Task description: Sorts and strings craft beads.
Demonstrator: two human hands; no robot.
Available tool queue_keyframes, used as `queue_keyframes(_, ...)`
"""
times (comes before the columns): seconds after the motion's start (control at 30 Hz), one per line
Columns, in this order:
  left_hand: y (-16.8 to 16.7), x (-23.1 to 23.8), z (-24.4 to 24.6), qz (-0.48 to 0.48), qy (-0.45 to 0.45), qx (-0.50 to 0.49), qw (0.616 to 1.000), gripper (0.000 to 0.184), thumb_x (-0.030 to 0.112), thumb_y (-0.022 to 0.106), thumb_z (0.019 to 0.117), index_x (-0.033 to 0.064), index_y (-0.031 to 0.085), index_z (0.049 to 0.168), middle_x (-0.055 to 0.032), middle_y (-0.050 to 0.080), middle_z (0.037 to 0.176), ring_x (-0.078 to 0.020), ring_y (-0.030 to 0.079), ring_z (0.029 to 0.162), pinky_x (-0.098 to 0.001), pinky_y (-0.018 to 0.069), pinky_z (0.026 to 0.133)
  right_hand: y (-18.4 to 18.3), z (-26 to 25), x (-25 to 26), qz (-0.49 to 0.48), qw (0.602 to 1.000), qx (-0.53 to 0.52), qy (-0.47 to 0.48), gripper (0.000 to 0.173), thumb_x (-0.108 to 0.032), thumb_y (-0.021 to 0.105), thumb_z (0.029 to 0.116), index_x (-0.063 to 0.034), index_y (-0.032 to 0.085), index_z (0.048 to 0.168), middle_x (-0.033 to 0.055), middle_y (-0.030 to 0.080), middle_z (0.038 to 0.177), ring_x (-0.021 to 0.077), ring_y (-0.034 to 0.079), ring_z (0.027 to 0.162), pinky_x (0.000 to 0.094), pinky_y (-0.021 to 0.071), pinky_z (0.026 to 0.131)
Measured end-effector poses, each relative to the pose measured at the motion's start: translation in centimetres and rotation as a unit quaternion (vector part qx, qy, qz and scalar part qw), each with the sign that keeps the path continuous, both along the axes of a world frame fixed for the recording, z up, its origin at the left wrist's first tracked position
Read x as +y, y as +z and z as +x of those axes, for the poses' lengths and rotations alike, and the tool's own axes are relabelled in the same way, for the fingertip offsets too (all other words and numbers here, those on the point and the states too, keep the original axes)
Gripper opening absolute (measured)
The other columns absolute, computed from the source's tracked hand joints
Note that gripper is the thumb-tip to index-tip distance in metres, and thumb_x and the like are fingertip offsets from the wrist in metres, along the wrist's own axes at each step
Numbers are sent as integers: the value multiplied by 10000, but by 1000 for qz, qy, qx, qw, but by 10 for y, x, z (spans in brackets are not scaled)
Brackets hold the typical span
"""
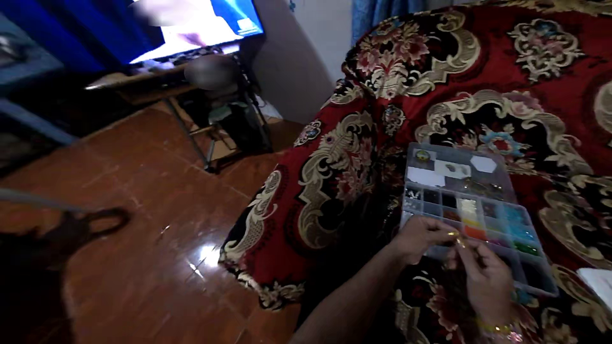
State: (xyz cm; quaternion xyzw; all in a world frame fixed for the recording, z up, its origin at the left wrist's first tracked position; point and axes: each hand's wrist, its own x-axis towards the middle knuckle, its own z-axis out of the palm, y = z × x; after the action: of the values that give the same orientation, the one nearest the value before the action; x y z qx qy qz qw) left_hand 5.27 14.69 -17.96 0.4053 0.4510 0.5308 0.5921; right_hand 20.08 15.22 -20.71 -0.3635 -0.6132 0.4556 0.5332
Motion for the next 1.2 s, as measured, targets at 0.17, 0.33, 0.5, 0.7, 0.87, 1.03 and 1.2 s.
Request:
queue_keyframes(0.17,2,1,3,26,29,33,999,105,24,627,973,-50,700,986,-45,712,963,-70,656,881,-287,553,867,-3,1,1,-7,1000,14,18,148,-79,532,990,9,645,1026,-81,676,745,-9,627,569,166,566,535)
queue_keyframes(0.33,1,2,4,40,52,17,998,92,12,619,972,-39,696,981,-20,704,899,-51,647,803,-260,556,799,-7,1,4,3,998,45,43,231,-52,481,974,18,633,1133,-60,701,943,-6,659,669,173,582,564)
queue_keyframes(0.5,2,2,4,42,48,14,998,90,-3,617,971,-41,698,976,-28,706,905,-60,650,823,-271,556,819,-6,3,6,19,999,24,37,186,-78,504,990,4,655,1063,-81,688,877,-24,631,638,160,567,572)
queue_keyframes(0.7,2,2,3,46,48,37,997,110,-2,595,981,-64,678,1017,-46,695,923,-67,644,842,-277,549,838,-1,4,6,21,999,-32,4,147,-63,554,964,36,662,971,-77,657,773,-69,598,613,110,537,590)
queue_keyframes(0.87,10,2,-11,55,10,300,952,196,78,653,983,-76,693,1097,-176,716,1028,-220,693,947,-399,551,925,3,9,10,11,999,-42,-21,177,-69,550,988,69,656,1024,-52,659,804,-67,616,666,119,551,646)
queue_keyframes(1.03,10,1,-9,64,-94,581,806,199,196,699,962,55,778,1077,-204,695,1154,-384,600,1194,-575,414,1064,1,16,21,21,998,-47,-41,201,-77,526,1008,87,638,1043,-12,678,857,-52,647,715,138,573,680)
queue_keyframes(1.2,6,1,2,57,-124,647,750,200,202,697,962,51,772,1071,-201,681,1183,-391,577,1218,-581,401,1071,2,18,22,28,997,-64,-43,206,-86,565,1005,87,673,1037,45,701,973,-61,637,819,117,541,725)
